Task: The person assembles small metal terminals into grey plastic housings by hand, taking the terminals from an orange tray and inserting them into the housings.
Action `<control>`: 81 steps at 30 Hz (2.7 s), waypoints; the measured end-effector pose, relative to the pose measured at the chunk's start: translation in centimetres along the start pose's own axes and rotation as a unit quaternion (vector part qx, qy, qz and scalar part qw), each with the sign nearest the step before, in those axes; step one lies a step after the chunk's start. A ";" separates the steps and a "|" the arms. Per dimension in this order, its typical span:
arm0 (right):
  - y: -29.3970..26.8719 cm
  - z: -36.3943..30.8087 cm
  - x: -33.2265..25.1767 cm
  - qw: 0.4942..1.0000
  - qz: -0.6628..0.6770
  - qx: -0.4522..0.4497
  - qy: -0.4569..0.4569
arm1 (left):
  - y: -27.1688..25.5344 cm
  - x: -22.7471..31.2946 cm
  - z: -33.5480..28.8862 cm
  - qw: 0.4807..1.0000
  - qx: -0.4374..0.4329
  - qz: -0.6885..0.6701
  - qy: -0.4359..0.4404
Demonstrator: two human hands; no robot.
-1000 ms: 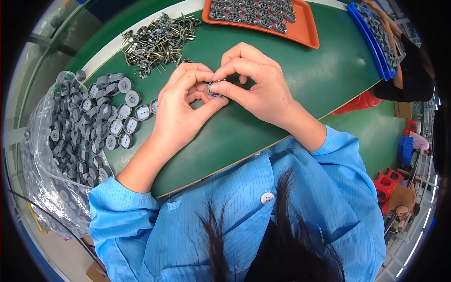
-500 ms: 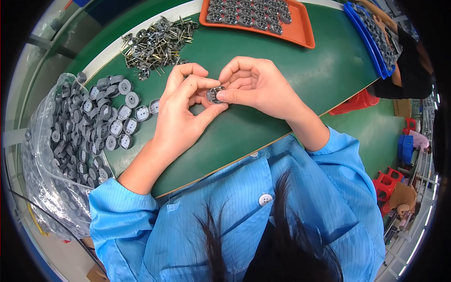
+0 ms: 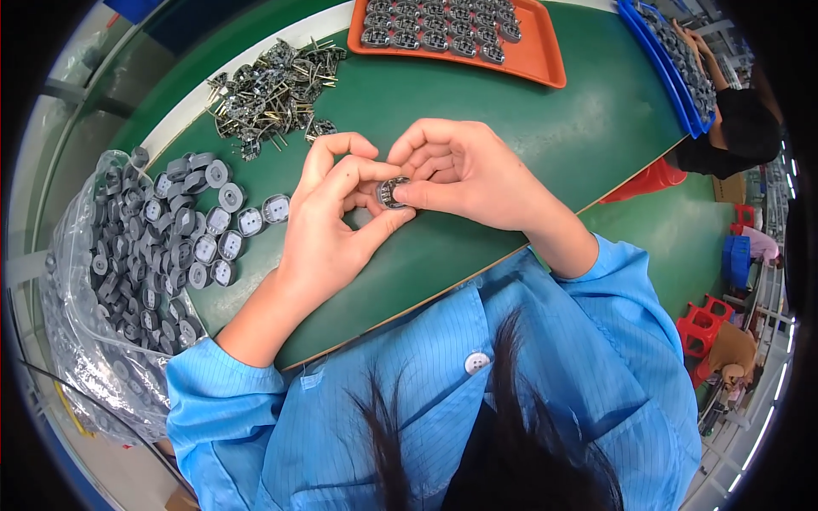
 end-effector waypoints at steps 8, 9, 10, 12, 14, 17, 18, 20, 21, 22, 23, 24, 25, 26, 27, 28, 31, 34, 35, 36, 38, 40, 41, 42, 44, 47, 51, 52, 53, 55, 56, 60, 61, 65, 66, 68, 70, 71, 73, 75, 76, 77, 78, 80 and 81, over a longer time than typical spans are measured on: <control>0.7 -2.9 -2.7 0.963 -0.199 0.127 -0.129 | 0.4 1.3 -0.3 0.994 -0.022 0.074 0.072; 0.3 -3.8 -3.7 0.942 -0.226 0.162 -0.187 | 0.2 1.3 -0.4 0.998 0.009 0.027 0.054; -1.3 -4.0 -4.2 0.931 -0.243 0.193 -0.193 | -0.1 1.2 -0.6 0.998 0.040 -0.021 0.032; -7.6 -4.2 -5.0 0.904 -0.205 0.298 -0.228 | -0.3 1.7 -0.3 0.998 0.031 0.006 0.045; -15.9 -2.7 -4.2 0.900 -0.146 0.368 -0.185 | -0.4 1.8 -0.1 0.998 0.019 0.032 0.050; -20.3 -0.5 -4.4 0.849 -0.315 0.411 -0.105 | 0.1 3.8 -0.2 0.971 -0.048 0.172 0.161; -20.8 0.3 -4.0 0.845 -0.336 0.408 -0.085 | -0.6 4.0 -0.1 0.971 -0.047 0.172 0.158; -21.5 0.9 -3.5 0.855 -0.328 0.397 -0.054 | -1.2 5.0 0.9 0.911 -0.120 0.349 0.182; -21.7 1.3 -2.9 0.865 -0.319 0.386 -0.025 | -2.5 5.1 1.2 0.911 -0.116 0.363 0.160; -21.8 1.5 -2.6 0.868 -0.318 0.381 -0.023 | -4.1 5.1 1.4 0.909 -0.112 0.378 0.136; -22.2 1.4 -2.4 0.866 -0.316 0.388 -0.028 | -5.5 5.2 1.3 0.905 -0.110 0.397 0.110; -22.2 1.2 -2.6 0.863 -0.314 0.394 -0.035 | -6.7 5.1 0.8 0.903 -0.129 0.402 0.083; -22.2 0.9 -2.9 0.868 -0.304 0.391 -0.031 | -7.8 4.4 0.2 0.910 -0.128 0.390 0.052; -21.9 1.1 -2.9 0.869 -0.303 0.391 -0.031 | -8.6 3.9 -0.6 0.917 -0.128 0.377 0.021; -22.1 1.2 -2.8 0.886 -0.268 0.377 -0.023 | -8.9 3.8 -1.2 0.918 -0.126 0.375 0.025; -22.1 1.3 -2.5 0.903 -0.230 0.364 -0.014 | -9.1 3.7 -2.0 0.915 -0.113 0.387 0.028; -21.6 1.3 -2.8 0.893 -0.256 0.370 -0.011 | -8.5 3.7 -2.2 0.915 -0.089 0.389 0.050; -21.5 0.5 -2.8 0.894 -0.245 0.376 -0.012 | -6.5 5.1 -1.0 0.924 -0.071 0.355 0.119; -21.6 0.1 -2.8 0.895 -0.227 0.383 -0.021 | -5.6 5.4 -0.5 0.930 -0.069 0.338 0.126; -21.7 -0.3 -2.5 0.894 -0.226 0.387 -0.019 | -4.6 5.4 0.3 0.936 -0.071 0.317 0.135; -21.5 -1.2 -3.0 0.877 -0.229 0.419 -0.045 | -3.0 5.5 2.1 0.965 -0.052 0.204 0.154; -19.6 -2.4 -4.5 0.854 -0.270 0.432 -0.105 | -1.3 3.6 4.3 0.990 -0.054 0.117 0.055; -18.4 -3.1 -5.8 0.826 -0.311 0.441 -0.163 | -0.2 3.0 5.4 0.992 -0.055 0.104 0.043; -18.3 -3.4 -5.7 0.824 -0.310 0.444 -0.163 | 1.0 2.2 6.6 0.994 -0.057 0.088 0.032; -17.4 -4.2 -6.2 0.821 -0.308 0.435 -0.205 | 2.7 2.6 9.0 0.991 -0.025 0.108 0.077; -16.2 -4.2 -5.8 0.872 -0.266 0.380 -0.156 | 4.8 2.9 11.1 0.970 0.001 0.164 0.177; -16.6 -2.5 -3.9 0.939 -0.197 0.273 -0.068 | 6.6 3.4 10.9 0.927 -0.034 0.224 0.298; -16.6 -2.0 -3.5 0.951 -0.203 0.228 -0.037 | 7.0 3.6 10.5 0.923 -0.055 0.242 0.293; -18.0 -1.9 -3.9 0.933 -0.229 0.278 -0.022 | 6.9 3.5 10.2 0.929 -0.056 0.241 0.276; -21.0 -0.8 -3.7 0.906 -0.254 0.336 -0.033 | 6.9 3.0 9.3 0.945 -0.054 0.213 0.242; -21.7 -0.4 -4.0 0.887 -0.294 0.353 -0.042 | 6.8 2.1 9.0 0.960 -0.047 0.185 0.203; -21.6 1.8 -3.2 0.900 -0.296 0.321 -0.004 | 6.3 1.6 8.2 0.970 -0.027 0.150 0.190; -21.8 1.9 -3.3 0.887 -0.314 0.339 0.000 | 6.1 1.6 8.1 0.971 -0.025 0.149 0.187; -21.5 1.5 -4.1 0.843 -0.376 0.384 -0.033 | 5.0 1.5 8.1 0.974 0.010 0.134 0.184; -21.3 1.3 -4.2 0.842 -0.377 0.384 -0.033 | 4.6 1.8 8.2 0.970 0.026 0.126 0.206; -20.4 -0.4 -4.9 0.894 -0.229 0.369 -0.109 | 4.5 2.6 8.6 0.958 0.008 0.154 0.241; -14.9 -0.4 -5.0 0.975 -0.085 0.169 -0.119 | 4.6 3.1 8.2 0.946 -0.009 0.182 0.268; -12.1 -0.7 -4.7 0.987 -0.080 0.104 -0.088 | 4.7 3.2 8.0 0.939 -0.016 0.201 0.277; -9.5 -0.8 -2.8 0.997 -0.076 0.010 -0.016 | 5.2 3.6 7.9 0.925 -0.030 0.215 0.312; -10.1 -1.0 -2.4 0.996 -0.091 0.025 -0.003 | 5.5 3.6 8.1 0.936 -0.038 0.203 0.286; -10.5 -0.8 -2.3 0.994 -0.106 0.037 0.006 | 5.7 3.3 8.1 0.945 -0.046 0.195 0.260; -11.9 -0.6 -3.2 0.993 -0.058 0.072 -0.077 | 5.9 3.4 7.8 0.945 -0.043 0.195 0.258; -14.2 -0.2 -3.8 0.981 -0.072 0.142 -0.106 | 5.9 2.5 7.8 0.961 -0.040 0.170 0.216; -17.3 -1.5 -6.4 0.842 -0.383 0.343 -0.165 | 6.0 2.5 7.6 0.971 -0.040 0.146 0.186; -17.8 -0.9 -6.3 0.842 -0.384 0.342 -0.166 | 6.5 2.6 7.1 0.963 -0.062 0.160 0.207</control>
Point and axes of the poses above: each hand's wrist, its own z-axis towards the middle knuckle, its own y-axis out of the palm, x = y × z, the point moved 10 cm from there along z, towards the middle knuckle, and after that the axes turned 14 degrees about y, right-handed, at the moved point
